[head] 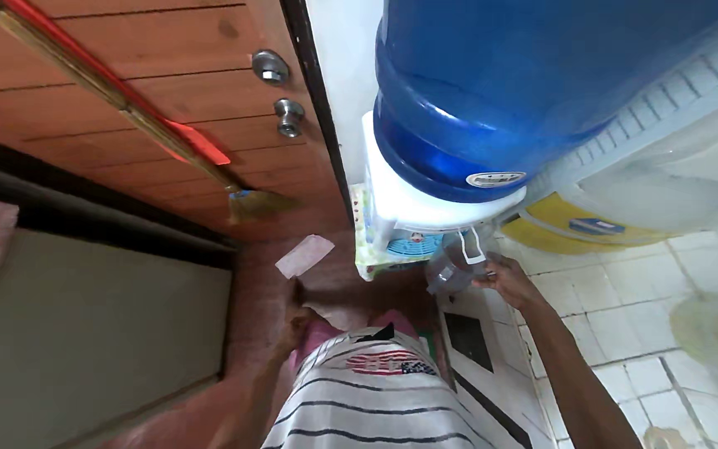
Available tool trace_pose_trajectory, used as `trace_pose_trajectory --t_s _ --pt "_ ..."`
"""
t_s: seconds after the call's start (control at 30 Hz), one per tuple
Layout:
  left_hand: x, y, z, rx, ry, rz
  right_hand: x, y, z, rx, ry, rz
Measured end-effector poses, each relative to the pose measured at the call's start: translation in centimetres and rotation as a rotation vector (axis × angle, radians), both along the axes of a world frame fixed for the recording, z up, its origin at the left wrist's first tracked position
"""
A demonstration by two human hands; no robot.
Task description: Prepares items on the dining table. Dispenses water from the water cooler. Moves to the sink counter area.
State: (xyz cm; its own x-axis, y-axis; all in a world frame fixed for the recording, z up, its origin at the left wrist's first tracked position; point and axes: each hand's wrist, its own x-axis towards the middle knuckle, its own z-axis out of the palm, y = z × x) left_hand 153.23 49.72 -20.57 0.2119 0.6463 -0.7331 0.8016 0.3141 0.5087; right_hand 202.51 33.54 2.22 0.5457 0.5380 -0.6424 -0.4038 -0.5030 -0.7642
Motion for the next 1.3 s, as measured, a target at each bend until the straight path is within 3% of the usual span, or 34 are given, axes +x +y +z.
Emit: trace_pose_trajectory --t_s 0.07,0.17,0.27,0.4,0.53,0.63,0.7,0.73,0.77,0.83,0.9,1.0,1.13,1.2,1.3 --pt "0.2 0.9 0.7 0.023 0.113 -0.077 -0.2 0.2 0.1 -0.008 -0.002 0.008" --pt "3.2 1.2 5.7 0.104 0.137 -0.236 -0.6 0.4 0.8 -0.026 0.016 -0.013" --pt "7.6 1.2 11.9 0.139 -0.134 -0.367 -0.9 0.8 1.8 -0.039 0.034 -0.027" --pt "14.8 1.3 16.6 -0.001 -0.446 -0.569 -1.5 0.9 2.5 -0.015 0.015 -0.025" --pt "23.8 0.1 18.8 -0.084 -0.628 -0.717 -1.3 0.3 0.7 0.023 -0.003 -0.073" --pt "28.5 -1.0 18.8 -0.072 -0.663 -0.679 -1.7 -0.2 0.0 0.085 -0.011 -0.088" --pt "30.2 -1.7 19.0 -0.031 -0.619 -0.630 -3.2 -1.3 2.7 0.120 -0.170 -0.018" --pt "30.8 -2.1 18.7 -0.029 -0.606 -0.633 -4.4 -1.8 6.5 -0.028 -0.235 0.081" --pt "31.2 -2.4 18.2 -0.032 -0.611 -0.645 -5.5 -0.5 11.2 -0.320 -0.137 0.104" --pt "31.9 -3.6 17.2 -0.025 -0.657 -0.599 -4.1 -1.8 6.6 -0.071 -0.294 0.161" --pt "32.1 -5.2 16.6 -0.037 -0.758 -0.449 -2.7 -1.1 1.9 0.106 -0.125 -0.001" --pt "32.0 -7.0 16.3 -0.003 -0.866 -0.300 -2.3 -1.6 -0.6 0.263 0.096 -0.137" --pt "31.9 -7.6 16.1 0.104 -0.905 -0.239 -3.1 -8.4 -0.4 0.388 0.084 -0.265" --pt "32.2 -7.7 15.7 0.145 -0.920 -0.224 -3.8 -16.3 1.2 0.315 -0.168 -0.352" --pt "32.5 -7.3 15.0 0.159 -0.921 -0.205 -4.9 -31.7 2.5 -0.048 -0.680 -0.638"
